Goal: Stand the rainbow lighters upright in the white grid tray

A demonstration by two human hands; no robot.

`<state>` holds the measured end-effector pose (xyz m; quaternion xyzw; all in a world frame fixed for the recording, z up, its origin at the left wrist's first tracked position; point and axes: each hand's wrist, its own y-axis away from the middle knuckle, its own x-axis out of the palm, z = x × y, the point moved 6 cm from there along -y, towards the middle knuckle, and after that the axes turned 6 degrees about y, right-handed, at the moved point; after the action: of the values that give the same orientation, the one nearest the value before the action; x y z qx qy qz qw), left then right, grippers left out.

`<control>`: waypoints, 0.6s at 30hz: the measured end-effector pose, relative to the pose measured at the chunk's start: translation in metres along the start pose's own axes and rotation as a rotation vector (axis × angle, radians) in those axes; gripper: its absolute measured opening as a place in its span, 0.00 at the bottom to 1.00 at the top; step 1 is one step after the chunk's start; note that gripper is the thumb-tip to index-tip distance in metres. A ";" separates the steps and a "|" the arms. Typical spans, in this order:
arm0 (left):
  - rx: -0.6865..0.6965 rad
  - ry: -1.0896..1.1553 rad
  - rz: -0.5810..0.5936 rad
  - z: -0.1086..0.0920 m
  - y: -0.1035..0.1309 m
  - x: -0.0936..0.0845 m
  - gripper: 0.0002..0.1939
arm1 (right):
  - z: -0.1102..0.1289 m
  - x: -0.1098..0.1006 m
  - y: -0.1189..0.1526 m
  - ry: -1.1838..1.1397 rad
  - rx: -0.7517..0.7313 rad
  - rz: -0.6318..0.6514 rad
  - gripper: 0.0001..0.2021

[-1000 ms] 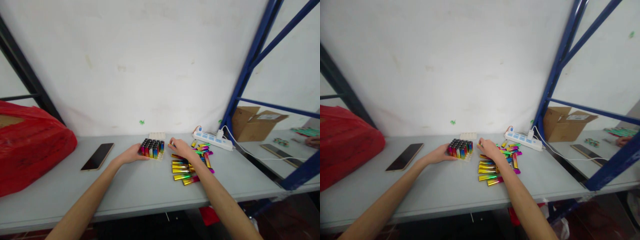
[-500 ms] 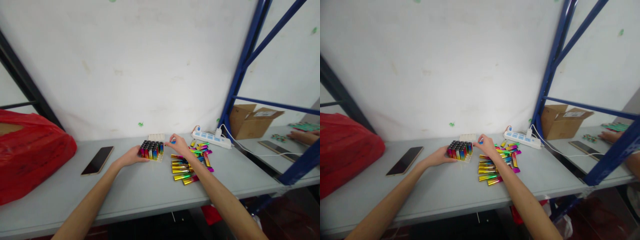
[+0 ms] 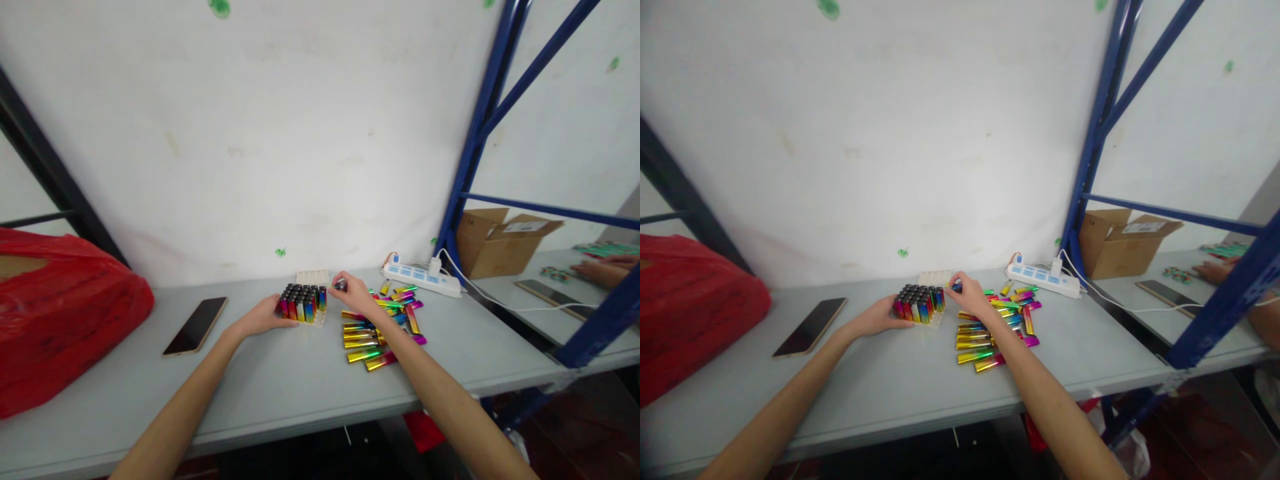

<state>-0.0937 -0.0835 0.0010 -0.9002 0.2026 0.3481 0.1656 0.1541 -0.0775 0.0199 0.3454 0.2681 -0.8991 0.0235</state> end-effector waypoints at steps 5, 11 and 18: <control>0.015 -0.010 -0.001 0.000 -0.001 0.000 0.36 | 0.004 -0.005 -0.002 0.082 0.000 -0.038 0.21; 0.015 -0.018 0.009 -0.002 0.000 0.000 0.35 | 0.003 0.002 -0.004 -0.026 -0.046 -0.013 0.21; 0.005 0.007 0.006 0.000 0.000 0.000 0.35 | -0.003 0.024 -0.002 -0.627 0.126 0.153 0.23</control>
<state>-0.0935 -0.0831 0.0010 -0.9004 0.2066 0.3450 0.1661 0.1373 -0.0710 0.0042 0.0715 0.1648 -0.9721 0.1507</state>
